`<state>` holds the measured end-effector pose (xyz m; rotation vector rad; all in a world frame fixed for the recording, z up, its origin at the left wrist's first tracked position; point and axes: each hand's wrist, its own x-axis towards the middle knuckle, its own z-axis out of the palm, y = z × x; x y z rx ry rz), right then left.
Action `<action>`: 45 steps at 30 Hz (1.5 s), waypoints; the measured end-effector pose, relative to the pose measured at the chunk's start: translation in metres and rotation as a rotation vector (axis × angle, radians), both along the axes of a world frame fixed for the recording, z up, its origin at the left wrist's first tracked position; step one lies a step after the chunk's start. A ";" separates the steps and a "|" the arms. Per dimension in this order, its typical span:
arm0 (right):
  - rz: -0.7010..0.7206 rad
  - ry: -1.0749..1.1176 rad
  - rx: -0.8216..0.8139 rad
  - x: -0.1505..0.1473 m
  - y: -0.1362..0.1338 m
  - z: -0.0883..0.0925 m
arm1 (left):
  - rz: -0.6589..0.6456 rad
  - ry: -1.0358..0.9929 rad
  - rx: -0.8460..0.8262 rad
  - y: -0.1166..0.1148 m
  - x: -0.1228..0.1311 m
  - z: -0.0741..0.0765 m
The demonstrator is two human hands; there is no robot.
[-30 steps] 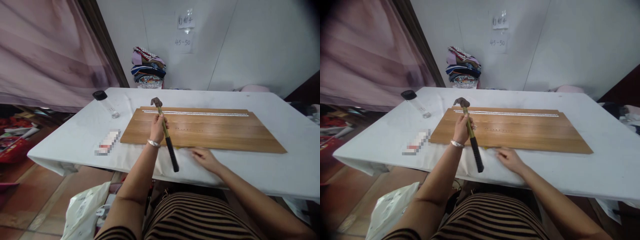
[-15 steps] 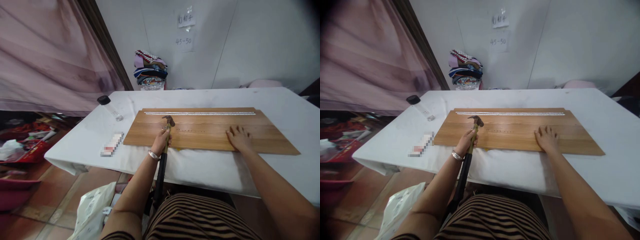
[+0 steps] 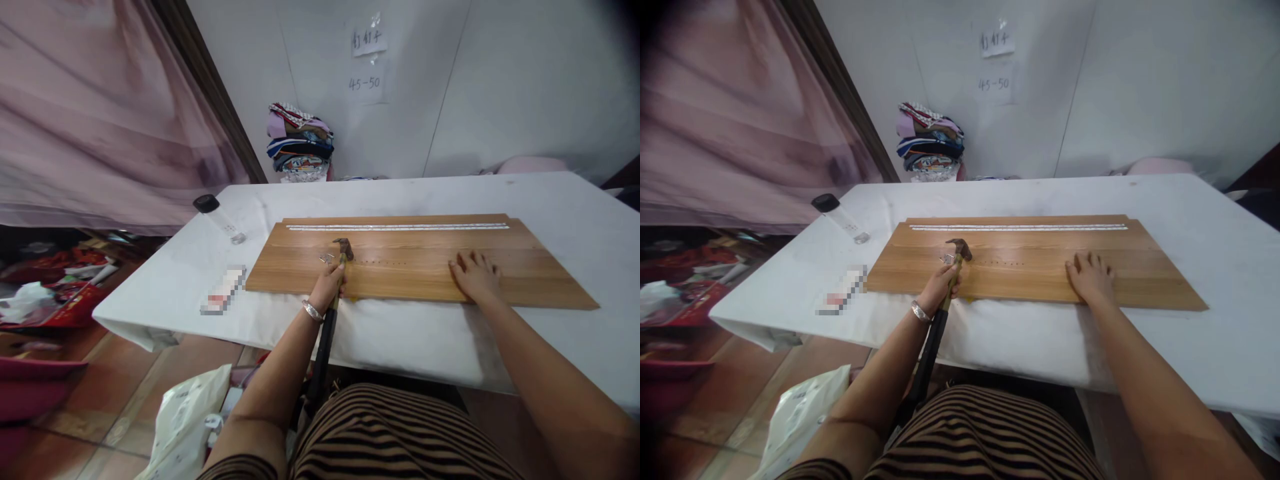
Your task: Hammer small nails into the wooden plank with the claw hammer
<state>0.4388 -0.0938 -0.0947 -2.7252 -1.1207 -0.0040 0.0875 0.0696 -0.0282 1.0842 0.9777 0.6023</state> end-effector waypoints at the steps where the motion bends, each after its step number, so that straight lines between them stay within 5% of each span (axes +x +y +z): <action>1: 0.000 -0.001 -0.003 0.000 0.000 0.000 | 0.001 0.000 -0.002 0.000 0.000 0.001; 45: 0.005 -0.007 0.014 0.000 -0.001 -0.001 | 0.021 0.036 -0.032 0.000 0.001 0.017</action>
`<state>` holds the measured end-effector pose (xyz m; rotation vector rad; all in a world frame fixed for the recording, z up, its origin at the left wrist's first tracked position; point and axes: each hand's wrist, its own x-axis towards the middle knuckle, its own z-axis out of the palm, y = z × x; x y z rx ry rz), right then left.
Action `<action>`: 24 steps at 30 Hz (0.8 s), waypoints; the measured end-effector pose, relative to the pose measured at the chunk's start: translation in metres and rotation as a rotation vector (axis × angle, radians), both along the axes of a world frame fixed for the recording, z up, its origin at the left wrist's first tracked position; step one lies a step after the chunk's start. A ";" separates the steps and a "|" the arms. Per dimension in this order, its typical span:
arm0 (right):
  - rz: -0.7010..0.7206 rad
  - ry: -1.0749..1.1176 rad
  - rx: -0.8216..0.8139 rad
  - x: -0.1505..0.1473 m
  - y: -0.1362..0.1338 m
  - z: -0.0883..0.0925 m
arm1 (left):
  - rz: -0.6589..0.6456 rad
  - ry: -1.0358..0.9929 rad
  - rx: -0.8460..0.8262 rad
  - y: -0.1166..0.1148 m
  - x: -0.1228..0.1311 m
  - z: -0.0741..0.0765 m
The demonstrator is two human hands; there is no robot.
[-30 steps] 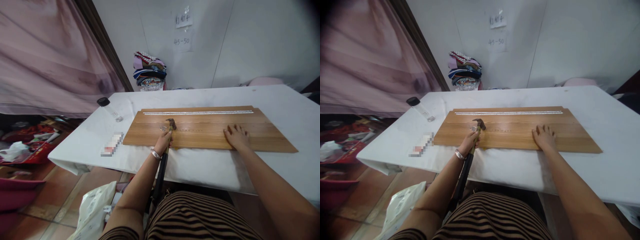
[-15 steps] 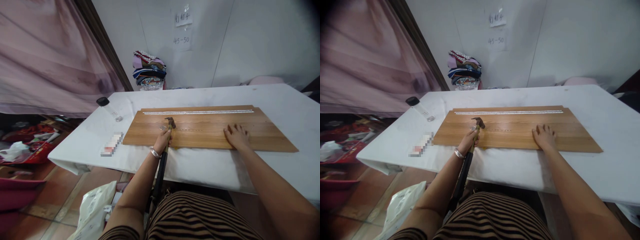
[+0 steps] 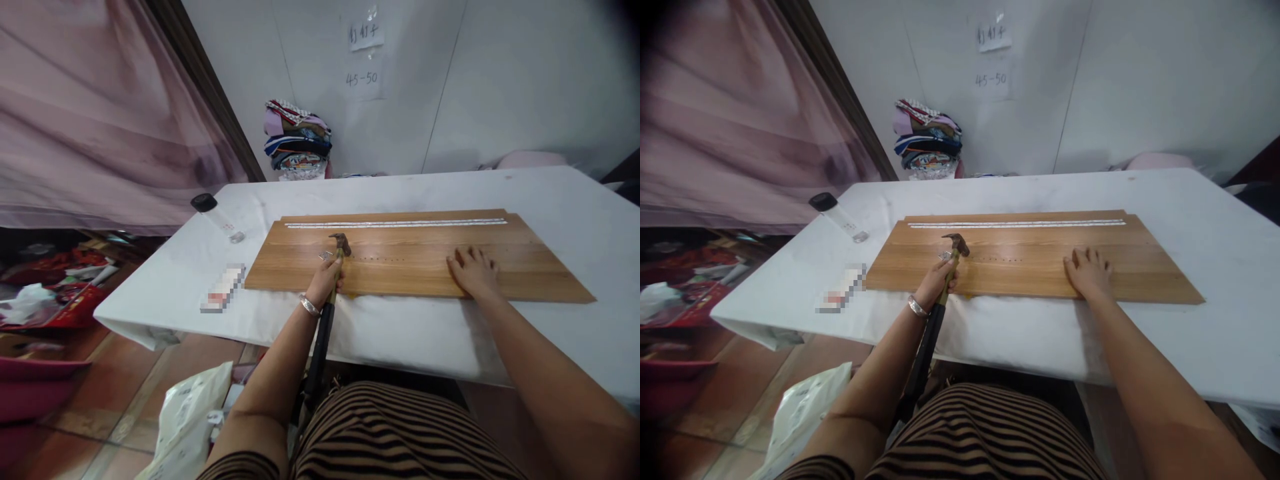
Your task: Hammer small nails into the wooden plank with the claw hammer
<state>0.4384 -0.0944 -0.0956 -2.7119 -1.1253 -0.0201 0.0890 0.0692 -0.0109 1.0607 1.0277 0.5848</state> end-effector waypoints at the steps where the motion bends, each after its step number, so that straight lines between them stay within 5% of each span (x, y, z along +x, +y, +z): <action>1: -0.003 0.000 0.001 0.000 0.000 0.000 | 0.000 0.007 -0.001 0.000 0.000 -0.001; 24: -0.002 0.001 -0.004 0.000 -0.001 0.003 | -0.005 0.033 -0.005 0.003 0.003 -0.001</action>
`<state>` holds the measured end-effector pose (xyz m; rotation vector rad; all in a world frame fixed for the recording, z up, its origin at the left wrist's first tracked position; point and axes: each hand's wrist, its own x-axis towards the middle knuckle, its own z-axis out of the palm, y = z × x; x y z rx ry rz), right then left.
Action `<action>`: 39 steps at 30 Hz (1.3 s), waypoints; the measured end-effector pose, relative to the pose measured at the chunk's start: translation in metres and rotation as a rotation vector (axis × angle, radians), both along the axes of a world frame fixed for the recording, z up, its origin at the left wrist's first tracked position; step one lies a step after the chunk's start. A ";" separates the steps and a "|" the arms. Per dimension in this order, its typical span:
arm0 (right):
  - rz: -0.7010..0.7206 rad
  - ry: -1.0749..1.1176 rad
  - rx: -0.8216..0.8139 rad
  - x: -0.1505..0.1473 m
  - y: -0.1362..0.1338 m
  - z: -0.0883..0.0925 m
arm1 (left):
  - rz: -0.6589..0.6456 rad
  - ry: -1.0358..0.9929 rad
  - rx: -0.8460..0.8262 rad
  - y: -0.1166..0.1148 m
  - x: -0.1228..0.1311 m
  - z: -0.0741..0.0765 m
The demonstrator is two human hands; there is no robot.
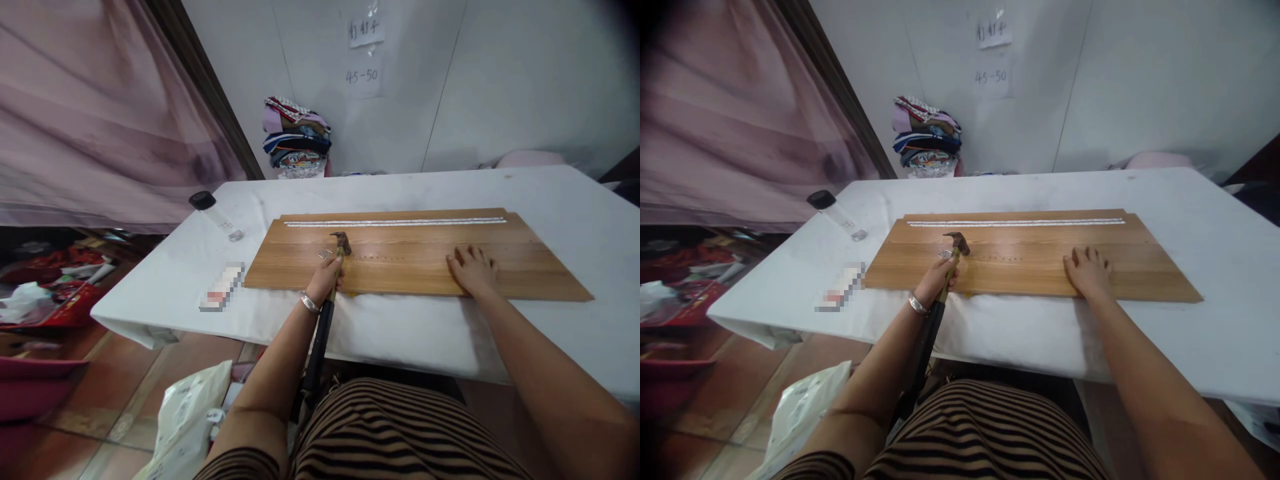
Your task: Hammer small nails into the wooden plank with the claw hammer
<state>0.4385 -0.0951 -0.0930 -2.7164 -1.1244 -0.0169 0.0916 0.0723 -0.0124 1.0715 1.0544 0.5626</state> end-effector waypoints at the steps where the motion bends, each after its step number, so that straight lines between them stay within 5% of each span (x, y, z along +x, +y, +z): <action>1: 0.000 0.003 0.003 0.000 0.000 -0.001 | 0.002 0.010 0.004 0.000 0.000 0.000; 39: 0.001 0.010 -0.012 -0.002 0.000 0.002 | -0.018 -0.017 -0.008 0.000 -0.002 0.003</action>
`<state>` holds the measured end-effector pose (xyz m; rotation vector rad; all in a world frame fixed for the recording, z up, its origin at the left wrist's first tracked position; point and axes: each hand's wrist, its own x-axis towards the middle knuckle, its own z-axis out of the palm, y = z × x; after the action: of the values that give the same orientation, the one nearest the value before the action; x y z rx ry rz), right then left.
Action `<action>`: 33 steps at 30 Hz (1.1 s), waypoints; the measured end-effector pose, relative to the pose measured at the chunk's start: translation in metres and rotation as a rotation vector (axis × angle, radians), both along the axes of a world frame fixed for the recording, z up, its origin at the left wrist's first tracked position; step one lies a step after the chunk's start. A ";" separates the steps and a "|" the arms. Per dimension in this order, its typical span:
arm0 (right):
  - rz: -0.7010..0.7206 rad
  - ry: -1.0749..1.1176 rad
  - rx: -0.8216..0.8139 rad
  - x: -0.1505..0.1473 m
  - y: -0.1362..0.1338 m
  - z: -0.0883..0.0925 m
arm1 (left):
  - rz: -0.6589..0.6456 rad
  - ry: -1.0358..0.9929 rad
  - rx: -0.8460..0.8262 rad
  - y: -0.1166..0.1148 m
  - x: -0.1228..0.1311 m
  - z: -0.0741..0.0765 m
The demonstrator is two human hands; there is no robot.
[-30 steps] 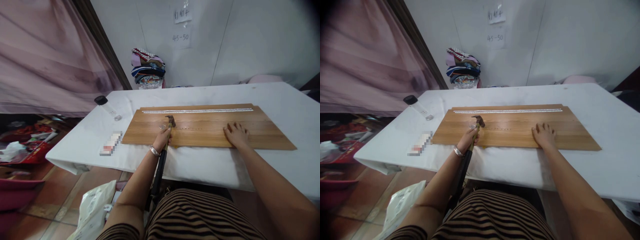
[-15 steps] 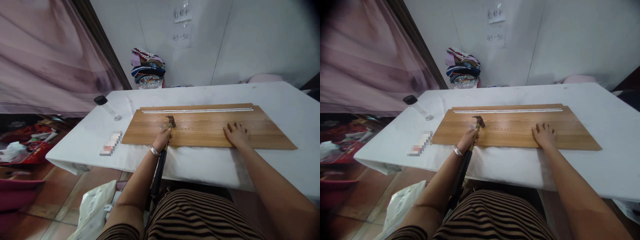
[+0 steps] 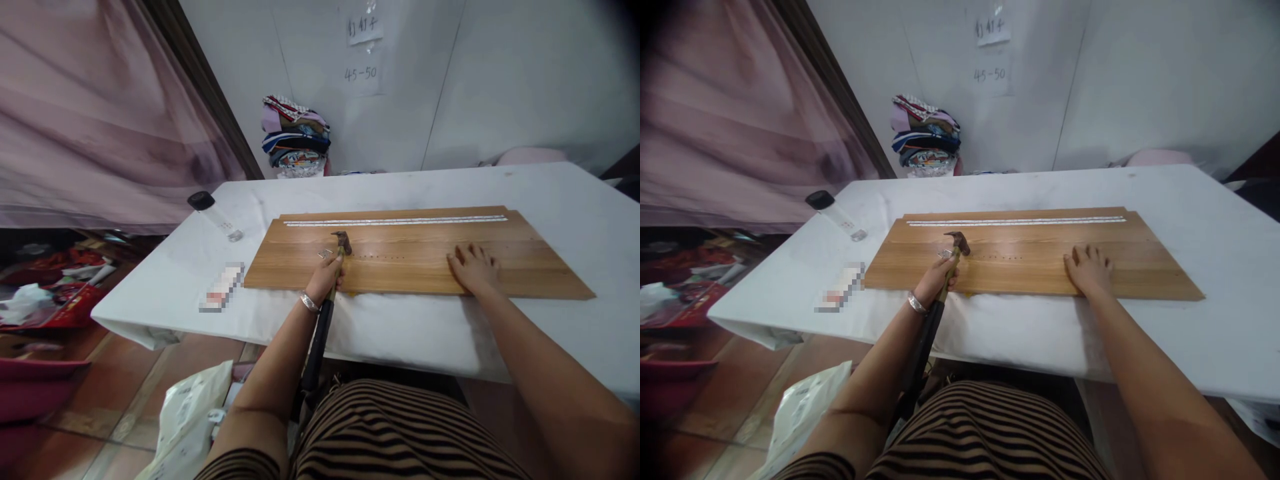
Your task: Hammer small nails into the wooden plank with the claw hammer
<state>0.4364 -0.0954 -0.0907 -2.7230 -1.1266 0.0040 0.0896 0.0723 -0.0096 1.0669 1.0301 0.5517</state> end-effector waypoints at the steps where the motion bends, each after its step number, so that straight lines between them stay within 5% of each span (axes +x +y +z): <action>1: -0.002 -0.002 -0.001 0.000 0.000 0.000 | 0.000 -0.009 -0.001 0.000 0.000 0.000; 33: -0.008 0.004 -0.013 0.002 0.001 -0.001 | 0.005 -0.009 0.001 0.001 0.000 -0.002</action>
<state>0.4383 -0.0949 -0.0917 -2.7373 -1.1184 0.0153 0.0893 0.0733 -0.0117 1.0623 1.0252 0.5602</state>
